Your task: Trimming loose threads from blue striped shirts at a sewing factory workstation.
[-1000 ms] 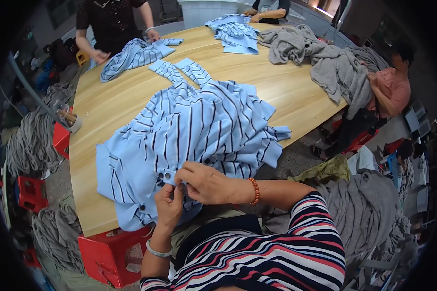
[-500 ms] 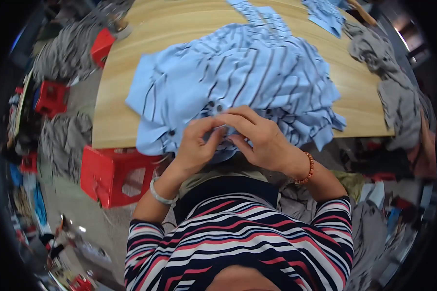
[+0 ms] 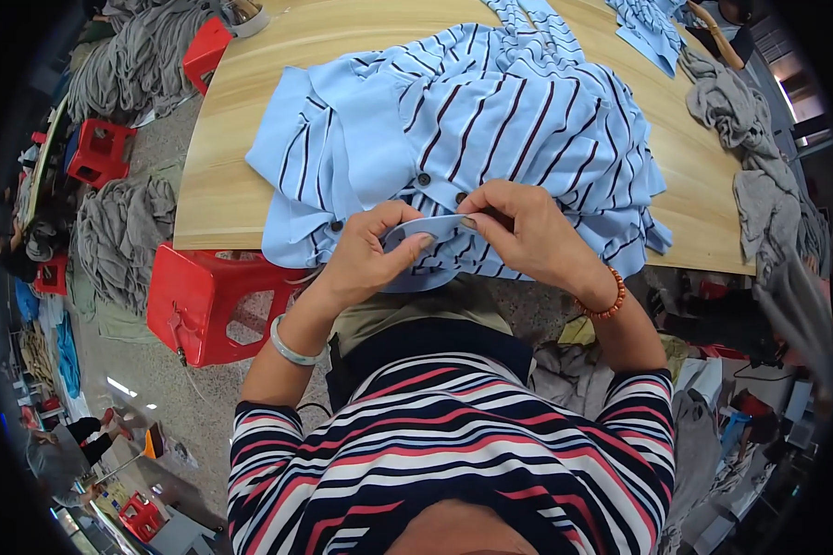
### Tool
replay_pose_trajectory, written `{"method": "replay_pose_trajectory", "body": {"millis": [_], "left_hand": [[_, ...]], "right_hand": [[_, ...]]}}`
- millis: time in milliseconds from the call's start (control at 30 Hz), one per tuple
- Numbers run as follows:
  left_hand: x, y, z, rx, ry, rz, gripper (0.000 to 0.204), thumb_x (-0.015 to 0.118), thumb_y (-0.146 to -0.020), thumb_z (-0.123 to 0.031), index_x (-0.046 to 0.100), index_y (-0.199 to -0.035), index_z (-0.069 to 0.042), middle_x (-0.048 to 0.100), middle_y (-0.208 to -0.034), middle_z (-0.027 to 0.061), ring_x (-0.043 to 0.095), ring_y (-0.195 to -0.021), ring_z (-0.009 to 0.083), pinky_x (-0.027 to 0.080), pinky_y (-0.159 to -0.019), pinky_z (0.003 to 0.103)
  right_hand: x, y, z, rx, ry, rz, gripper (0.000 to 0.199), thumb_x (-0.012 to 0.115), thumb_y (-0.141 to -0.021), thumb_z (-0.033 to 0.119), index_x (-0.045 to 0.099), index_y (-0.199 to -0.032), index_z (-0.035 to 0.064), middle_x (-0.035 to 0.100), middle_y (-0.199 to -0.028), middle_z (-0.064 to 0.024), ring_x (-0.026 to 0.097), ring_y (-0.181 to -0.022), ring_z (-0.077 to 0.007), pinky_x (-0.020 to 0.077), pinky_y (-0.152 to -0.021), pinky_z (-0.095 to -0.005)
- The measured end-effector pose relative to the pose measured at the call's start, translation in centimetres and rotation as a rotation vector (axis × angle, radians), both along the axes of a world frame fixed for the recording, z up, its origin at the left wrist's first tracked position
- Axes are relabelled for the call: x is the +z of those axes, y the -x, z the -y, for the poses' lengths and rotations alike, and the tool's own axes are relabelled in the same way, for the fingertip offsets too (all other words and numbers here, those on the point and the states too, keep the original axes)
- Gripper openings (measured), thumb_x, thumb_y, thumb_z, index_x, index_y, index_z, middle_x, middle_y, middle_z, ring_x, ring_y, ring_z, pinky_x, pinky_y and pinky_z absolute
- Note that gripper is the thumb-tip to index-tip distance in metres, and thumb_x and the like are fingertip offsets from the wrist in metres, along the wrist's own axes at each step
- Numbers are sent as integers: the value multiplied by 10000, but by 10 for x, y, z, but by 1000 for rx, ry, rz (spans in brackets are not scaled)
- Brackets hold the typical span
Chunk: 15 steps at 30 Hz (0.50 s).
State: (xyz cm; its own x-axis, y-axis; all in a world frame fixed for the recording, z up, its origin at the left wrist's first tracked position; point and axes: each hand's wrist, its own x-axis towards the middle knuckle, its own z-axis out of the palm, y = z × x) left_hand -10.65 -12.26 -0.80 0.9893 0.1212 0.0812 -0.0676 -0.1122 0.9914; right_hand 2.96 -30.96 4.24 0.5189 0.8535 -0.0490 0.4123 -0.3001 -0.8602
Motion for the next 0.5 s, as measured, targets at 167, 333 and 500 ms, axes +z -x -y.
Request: {"method": "replay_pose_trajectory", "body": {"millis": [167,333,500], "left_hand": [[-2,-2,7,53,-162,54,113,660,-834,-46,643,-944,-24,555,-756,-32,508,-719,52,388,-635,195],[5,-3,17,84,-548,287,220,679,-633,-33,612,-840,-69,571,-741,69,542,-764,283,391,-698,364],[-6,-9,19,78,-722,245,273,696,-648,-33,623,-910,-52,613,-806,46,570,-809,220,418,-728,330]], "right_hand": [[1,22,-3,108,-96,426,139,650,-808,-5,638,-945,13,587,-820,-101,580,-619,-254,459,-559,-330],[-8,30,3,162,-301,541,184,680,-744,-57,633,-912,-2,599,-852,-102,626,-674,-262,494,-555,-329],[-14,32,7,134,-351,574,186,670,-740,-84,624,-908,-18,602,-859,-116,629,-683,-266,500,-565,-328]]}}
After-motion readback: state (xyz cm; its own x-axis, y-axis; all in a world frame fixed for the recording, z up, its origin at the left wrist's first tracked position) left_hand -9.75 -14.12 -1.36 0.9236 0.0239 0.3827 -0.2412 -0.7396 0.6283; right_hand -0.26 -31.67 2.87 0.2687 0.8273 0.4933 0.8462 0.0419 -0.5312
